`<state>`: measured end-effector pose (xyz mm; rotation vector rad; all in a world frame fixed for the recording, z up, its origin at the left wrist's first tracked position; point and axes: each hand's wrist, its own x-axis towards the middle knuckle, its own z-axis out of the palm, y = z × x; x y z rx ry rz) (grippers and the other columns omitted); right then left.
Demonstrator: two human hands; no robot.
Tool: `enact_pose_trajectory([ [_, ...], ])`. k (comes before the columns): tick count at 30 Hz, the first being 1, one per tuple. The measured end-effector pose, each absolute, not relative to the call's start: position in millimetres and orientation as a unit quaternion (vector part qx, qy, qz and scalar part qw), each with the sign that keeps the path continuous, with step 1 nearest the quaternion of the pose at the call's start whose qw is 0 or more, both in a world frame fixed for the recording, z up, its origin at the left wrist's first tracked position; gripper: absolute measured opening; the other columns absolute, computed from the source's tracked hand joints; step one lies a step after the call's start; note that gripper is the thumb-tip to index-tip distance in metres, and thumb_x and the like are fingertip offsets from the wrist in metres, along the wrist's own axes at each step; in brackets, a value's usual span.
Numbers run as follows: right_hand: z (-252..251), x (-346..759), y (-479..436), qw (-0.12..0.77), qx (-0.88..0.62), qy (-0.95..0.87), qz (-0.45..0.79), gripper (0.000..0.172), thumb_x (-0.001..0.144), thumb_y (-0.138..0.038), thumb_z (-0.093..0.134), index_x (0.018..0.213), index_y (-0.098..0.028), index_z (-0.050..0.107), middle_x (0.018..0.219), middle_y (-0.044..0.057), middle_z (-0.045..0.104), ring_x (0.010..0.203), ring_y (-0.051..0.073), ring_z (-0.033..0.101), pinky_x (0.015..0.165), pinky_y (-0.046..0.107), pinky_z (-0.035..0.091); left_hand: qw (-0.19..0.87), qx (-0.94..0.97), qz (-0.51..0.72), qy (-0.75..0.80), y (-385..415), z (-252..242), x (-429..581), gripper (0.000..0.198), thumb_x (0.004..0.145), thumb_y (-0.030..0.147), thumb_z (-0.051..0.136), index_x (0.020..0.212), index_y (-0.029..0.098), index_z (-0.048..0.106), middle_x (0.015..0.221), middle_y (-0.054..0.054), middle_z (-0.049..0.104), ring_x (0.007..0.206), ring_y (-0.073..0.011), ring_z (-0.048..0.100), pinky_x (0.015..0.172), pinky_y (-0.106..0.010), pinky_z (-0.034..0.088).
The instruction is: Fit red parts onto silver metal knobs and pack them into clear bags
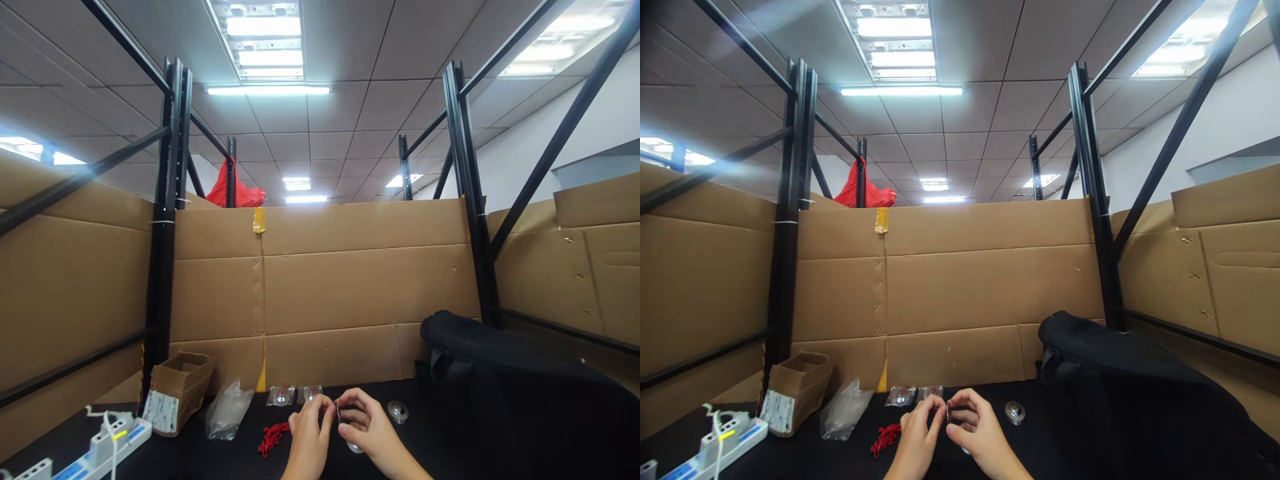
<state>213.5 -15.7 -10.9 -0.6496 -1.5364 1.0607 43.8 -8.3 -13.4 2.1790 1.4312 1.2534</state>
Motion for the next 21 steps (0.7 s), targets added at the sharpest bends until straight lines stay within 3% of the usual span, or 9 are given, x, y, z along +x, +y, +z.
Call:
enact_pose_trajectory([
  [6, -10.1, 212.6, -15.2, 0.566, -0.294, -0.627, 0.447, 0.049, 0.064, -0.05, 0.085, 0.096, -0.023, 0.061, 0.108, 0.008, 0.066, 0.099, 0.03, 0.07, 0.091, 0.047, 0.054, 0.13, 0.745, 0.428, 0.495, -15.8, -8.4, 45.1, 0.025, 0.095, 0.041, 0.045, 0.095, 0.028, 0.067, 0.102, -0.004, 0.073, 0.102, -0.0243, 0.065, 0.093, -0.04, 0.039],
  [14, -8.1, 214.8, -17.6, 0.558, -0.277, -0.633, 0.46, 0.041, 0.07, -0.041, 0.085, 0.099, -0.023, 0.061, 0.112, 0.007, 0.066, 0.102, 0.026, 0.07, 0.094, 0.043, 0.053, 0.15, 0.735, 0.441, 0.492, -19.2, 0.1, 41.0, 0.017, 0.086, 0.035, 0.06, 0.094, 0.028, 0.073, 0.098, -0.002, 0.076, 0.099, -0.0233, 0.068, 0.093, -0.037, 0.04],
  [21, -7.3, 214.2, -17.7, 0.555, -0.294, -0.63, 0.456, 0.047, 0.065, -0.04, 0.087, 0.1, -0.022, 0.061, 0.115, 0.009, 0.067, 0.104, 0.025, 0.069, 0.093, 0.042, 0.055, 0.127, 0.756, 0.419, 0.487, -22.0, 2.5, 39.2, 0.021, 0.091, 0.036, 0.054, 0.097, 0.025, 0.071, 0.103, -0.004, 0.075, 0.102, -0.0234, 0.066, 0.093, -0.038, 0.037],
])
